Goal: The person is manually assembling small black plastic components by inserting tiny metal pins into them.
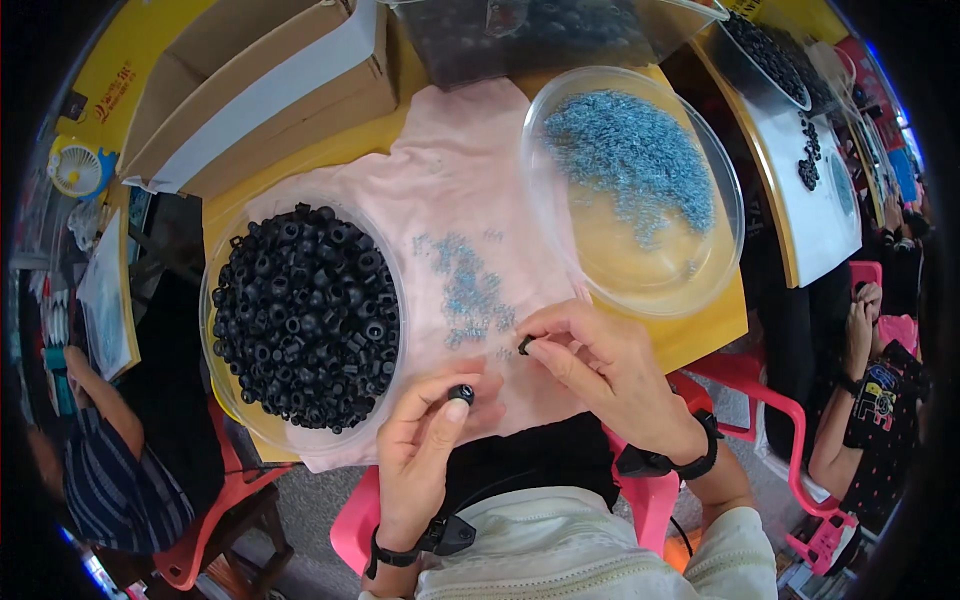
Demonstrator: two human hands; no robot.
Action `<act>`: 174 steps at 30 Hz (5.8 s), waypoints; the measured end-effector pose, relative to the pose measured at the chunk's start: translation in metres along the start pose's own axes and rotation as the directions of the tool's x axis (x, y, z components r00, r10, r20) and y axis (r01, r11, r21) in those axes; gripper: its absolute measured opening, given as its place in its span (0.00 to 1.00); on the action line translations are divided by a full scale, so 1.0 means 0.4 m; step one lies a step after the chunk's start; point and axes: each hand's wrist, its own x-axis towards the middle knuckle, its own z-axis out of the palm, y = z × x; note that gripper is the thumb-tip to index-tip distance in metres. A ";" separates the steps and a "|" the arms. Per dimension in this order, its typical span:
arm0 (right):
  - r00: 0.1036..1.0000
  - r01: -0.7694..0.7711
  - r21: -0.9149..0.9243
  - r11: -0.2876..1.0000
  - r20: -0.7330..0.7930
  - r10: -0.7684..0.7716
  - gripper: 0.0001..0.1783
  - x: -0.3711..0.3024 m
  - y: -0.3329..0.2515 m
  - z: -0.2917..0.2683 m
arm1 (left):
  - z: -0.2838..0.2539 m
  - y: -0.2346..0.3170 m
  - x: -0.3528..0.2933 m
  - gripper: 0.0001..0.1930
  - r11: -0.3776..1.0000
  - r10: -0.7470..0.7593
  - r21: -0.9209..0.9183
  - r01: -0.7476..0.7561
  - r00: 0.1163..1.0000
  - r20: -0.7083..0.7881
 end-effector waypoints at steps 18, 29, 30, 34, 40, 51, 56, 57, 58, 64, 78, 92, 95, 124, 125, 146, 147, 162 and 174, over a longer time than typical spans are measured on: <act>0.912 0.410 -0.148 0.900 0.045 -0.408 0.13 -0.105 -0.098 0.009 | 0.000 -0.003 -0.101 0.14 0.984 0.143 -0.138 -0.113 0.963 0.230; 0.824 0.542 -0.368 0.755 0.060 -0.563 0.18 -0.158 -0.124 0.041 | 0.002 -0.012 -0.152 0.10 0.959 0.077 -0.282 -0.030 0.985 0.155; 0.819 0.547 -0.374 0.748 0.058 -0.570 0.18 -0.164 -0.126 0.045 | -0.001 -0.012 -0.157 0.10 0.958 0.073 -0.286 -0.025 0.985 0.158; 0.794 0.574 -0.394 0.718 0.054 -0.606 0.20 -0.179 -0.118 0.055 | -0.007 -0.025 -0.165 0.10 0.936 0.052 -0.352 0.009 0.985 0.163; 0.809 0.576 -0.315 0.754 0.090 -0.580 0.18 -0.192 -0.116 0.039 | -0.018 -0.039 -0.176 0.11 0.867 -0.018 -0.471 0.160 0.956 0.293; 0.793 0.546 -0.490 0.680 0.039 -0.608 0.22 -0.228 -0.130 0.045 | 0.015 -0.037 -0.179 0.11 0.799 -0.075 -0.542 0.260 0.938 0.338; 0.791 0.536 -0.549 0.642 0.060 -0.609 0.18 -0.218 -0.122 0.041 | 0.019 -0.042 -0.162 0.10 0.785 -0.141 -0.524 0.332 0.918 0.371; 0.786 0.547 -0.546 0.635 0.074 -0.614 0.16 -0.215 -0.118 0.037 | 0.018 -0.047 -0.162 0.10 0.780 -0.161 -0.520 0.348 0.915 0.370; 0.780 0.559 -0.542 0.627 0.089 -0.619 0.15 -0.210 -0.113 0.034 | 0.017 -0.051 -0.158 0.10 0.775 -0.181 -0.518 0.363 0.912 0.369; 0.781 0.579 -0.497 0.646 0.111 -0.615 0.13 -0.178 -0.070 0.024 | 0.014 -0.072 -0.121 0.09 0.785 -0.214 -0.488 0.381 0.907 0.363; 0.787 0.580 -0.485 0.655 0.125 -0.604 0.17 -0.083 -0.057 -0.010 | 0.027 -0.026 -0.050 0.11 0.969 -0.068 -0.219 0.114 0.976 0.208; 0.831 0.547 -0.443 0.710 0.186 -0.525 0.22 -0.095 -0.047 0.006 | 0.046 -0.044 -0.054 0.06 0.921 0.015 -0.388 0.028 0.994 0.108; 0.842 0.529 -0.483 0.697 0.202 -0.499 0.22 -0.093 -0.060 0.009 | 0.047 -0.040 -0.059 0.06 0.918 0.021 -0.396 0.024 0.994 0.110; 0.797 0.593 -0.562 0.577 0.305 -0.522 0.16 -0.125 -0.070 0.012 | 0.044 -0.026 -0.128 0.15 0.992 -0.047 -0.103 0.073 0.971 0.233; 0.796 0.596 -0.558 0.577 0.312 -0.519 0.16 -0.127 -0.071 0.012 | 0.048 -0.024 -0.134 0.15 0.994 -0.038 -0.096 0.061 0.974 0.222; 0.701 0.614 -0.613 0.498 0.133 -0.700 0.24 -0.075 -0.096 0.049 | 0.043 0.047 -0.103 0.21 0.975 0.156 -0.188 -0.118 0.968 0.197; 0.707 0.604 -0.624 0.495 0.133 -0.695 0.24 -0.075 -0.096 0.047 | 0.038 0.045 -0.099 0.21 0.967 0.158 -0.230 -0.109 0.965 0.208; 0.782 0.584 -0.625 0.519 0.261 -0.566 0.27 -0.107 -0.084 0.065 | 0.023 0.017 -0.107 0.10 0.980 0.119 -0.172 -0.103 0.989 0.087; 0.757 0.451 -0.799 0.398 0.106 -0.645 0.13 0.069 -0.209 -0.107 | 0.052 0.064 -0.011 0.17 0.940 0.222 -0.295 -0.171 0.964 0.149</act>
